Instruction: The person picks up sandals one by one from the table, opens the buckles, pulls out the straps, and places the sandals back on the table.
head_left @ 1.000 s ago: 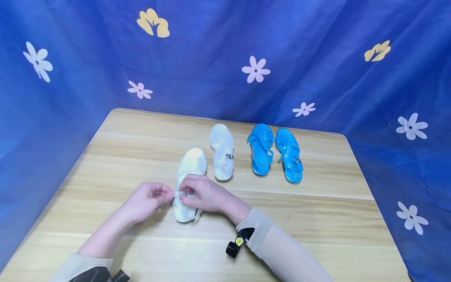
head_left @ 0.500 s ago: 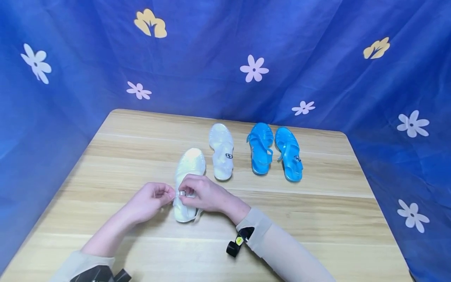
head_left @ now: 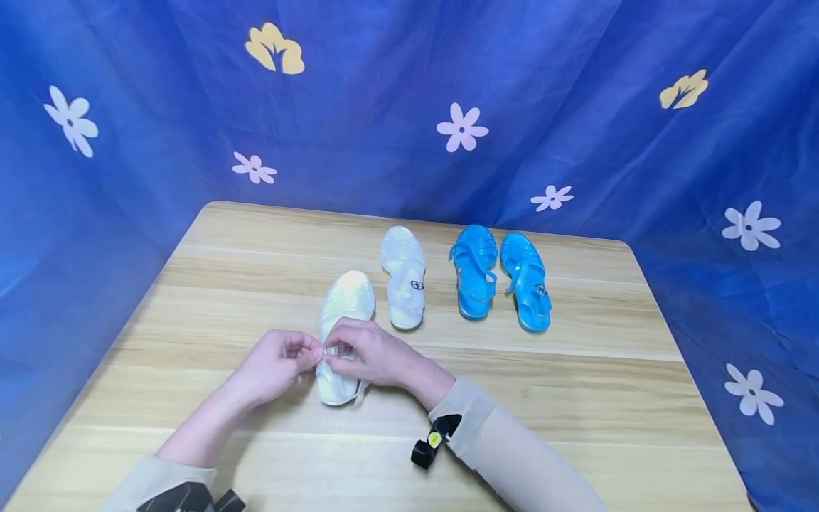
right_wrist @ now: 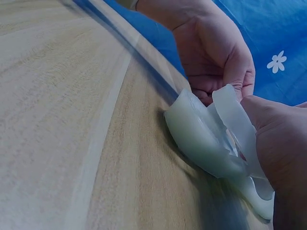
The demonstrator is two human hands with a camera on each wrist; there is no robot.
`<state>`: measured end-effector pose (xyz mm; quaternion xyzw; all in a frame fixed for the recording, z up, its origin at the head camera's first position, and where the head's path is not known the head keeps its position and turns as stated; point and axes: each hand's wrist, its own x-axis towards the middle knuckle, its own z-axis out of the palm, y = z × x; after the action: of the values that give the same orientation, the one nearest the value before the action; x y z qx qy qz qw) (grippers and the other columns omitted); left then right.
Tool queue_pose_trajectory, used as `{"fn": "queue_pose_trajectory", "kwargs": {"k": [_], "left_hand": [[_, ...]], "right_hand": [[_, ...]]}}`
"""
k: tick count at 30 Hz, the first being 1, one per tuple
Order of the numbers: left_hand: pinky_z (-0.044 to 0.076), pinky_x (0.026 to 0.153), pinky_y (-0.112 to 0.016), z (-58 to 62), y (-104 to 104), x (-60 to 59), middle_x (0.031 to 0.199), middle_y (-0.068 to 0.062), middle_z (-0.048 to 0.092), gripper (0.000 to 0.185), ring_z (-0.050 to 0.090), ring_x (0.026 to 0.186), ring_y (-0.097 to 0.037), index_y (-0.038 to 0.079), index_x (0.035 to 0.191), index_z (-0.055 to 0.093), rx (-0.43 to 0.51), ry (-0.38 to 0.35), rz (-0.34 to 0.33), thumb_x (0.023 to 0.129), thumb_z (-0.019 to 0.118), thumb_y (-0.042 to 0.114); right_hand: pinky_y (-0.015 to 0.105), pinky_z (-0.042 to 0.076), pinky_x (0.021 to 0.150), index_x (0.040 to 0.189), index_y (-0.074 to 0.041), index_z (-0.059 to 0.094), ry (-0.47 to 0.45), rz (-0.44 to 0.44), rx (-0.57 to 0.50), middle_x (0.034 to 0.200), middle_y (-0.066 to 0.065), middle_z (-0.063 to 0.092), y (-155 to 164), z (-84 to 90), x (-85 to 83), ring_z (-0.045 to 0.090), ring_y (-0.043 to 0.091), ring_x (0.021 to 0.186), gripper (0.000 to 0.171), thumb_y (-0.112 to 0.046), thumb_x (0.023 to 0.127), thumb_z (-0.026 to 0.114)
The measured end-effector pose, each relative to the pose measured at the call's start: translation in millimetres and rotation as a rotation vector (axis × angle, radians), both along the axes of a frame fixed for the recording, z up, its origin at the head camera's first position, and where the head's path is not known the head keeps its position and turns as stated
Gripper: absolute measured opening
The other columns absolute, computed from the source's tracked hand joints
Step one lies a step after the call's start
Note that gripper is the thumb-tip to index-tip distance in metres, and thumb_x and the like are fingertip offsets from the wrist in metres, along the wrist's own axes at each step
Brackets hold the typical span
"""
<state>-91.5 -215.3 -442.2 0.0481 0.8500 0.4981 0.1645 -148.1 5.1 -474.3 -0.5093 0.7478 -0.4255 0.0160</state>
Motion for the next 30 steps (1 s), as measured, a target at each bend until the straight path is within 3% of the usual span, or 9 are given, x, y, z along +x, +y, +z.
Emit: {"fn": "queue_pose_trajectory", "kwargs": {"k": [5, 13, 21, 30], "left_hand": [[0.056, 0.072, -0.030, 1.3, 0, -0.5, 0.090, -0.006, 0.074, 0.016, 0.068, 0.084, -0.024, -0.002, 0.108, 0.074, -0.006, -0.026, 0.026, 0.101, 0.071, 0.012], [0.062, 0.078, -0.029, 1.0, -6, 0.0, 0.092, -0.013, 0.076, 0.020, 0.073, 0.088, -0.023, -0.011, 0.109, 0.071, 0.117, -0.105, 0.059, 0.101, 0.071, 0.006], [0.058, 0.080, -0.028, 3.6, -4, -2.8, 0.094, -0.009, 0.074, 0.016, 0.068, 0.092, -0.024, -0.007, 0.110, 0.072, 0.093, -0.076, 0.023, 0.101, 0.067, 0.005], [0.059, 0.076, -0.029, 8.1, 1, -4.8, 0.092, -0.010, 0.073, 0.014, 0.067, 0.088, -0.023, -0.010, 0.110, 0.070, 0.048, -0.126, 0.021, 0.102, 0.064, 0.000]], "right_hand": [[0.013, 0.049, 0.085, 0.111, -0.004, 0.073, 0.019, -0.006, -0.001, 0.102, 0.001, 0.068, 1, -3.4, 0.1, 0.060, 0.010, 0.090, 0.015, -0.006, 0.096, 0.075], [0.013, 0.050, 0.086, 0.112, -0.003, 0.072, 0.038, -0.008, -0.004, 0.104, 0.001, 0.068, 1, -7.3, 0.0, 0.062, 0.011, 0.092, 0.017, -0.007, 0.097, 0.076], [0.014, 0.051, 0.084, 0.110, -0.002, 0.072, 0.039, -0.007, -0.070, 0.102, 0.003, 0.068, 2, -8.7, -0.1, 0.062, 0.012, 0.090, 0.017, -0.005, 0.095, 0.078], [0.014, 0.051, 0.087, 0.112, -0.002, 0.074, 0.043, 0.001, -0.091, 0.105, 0.002, 0.069, 3, -11.4, 2.2, 0.062, 0.008, 0.094, 0.018, -0.007, 0.096, 0.078]]}}
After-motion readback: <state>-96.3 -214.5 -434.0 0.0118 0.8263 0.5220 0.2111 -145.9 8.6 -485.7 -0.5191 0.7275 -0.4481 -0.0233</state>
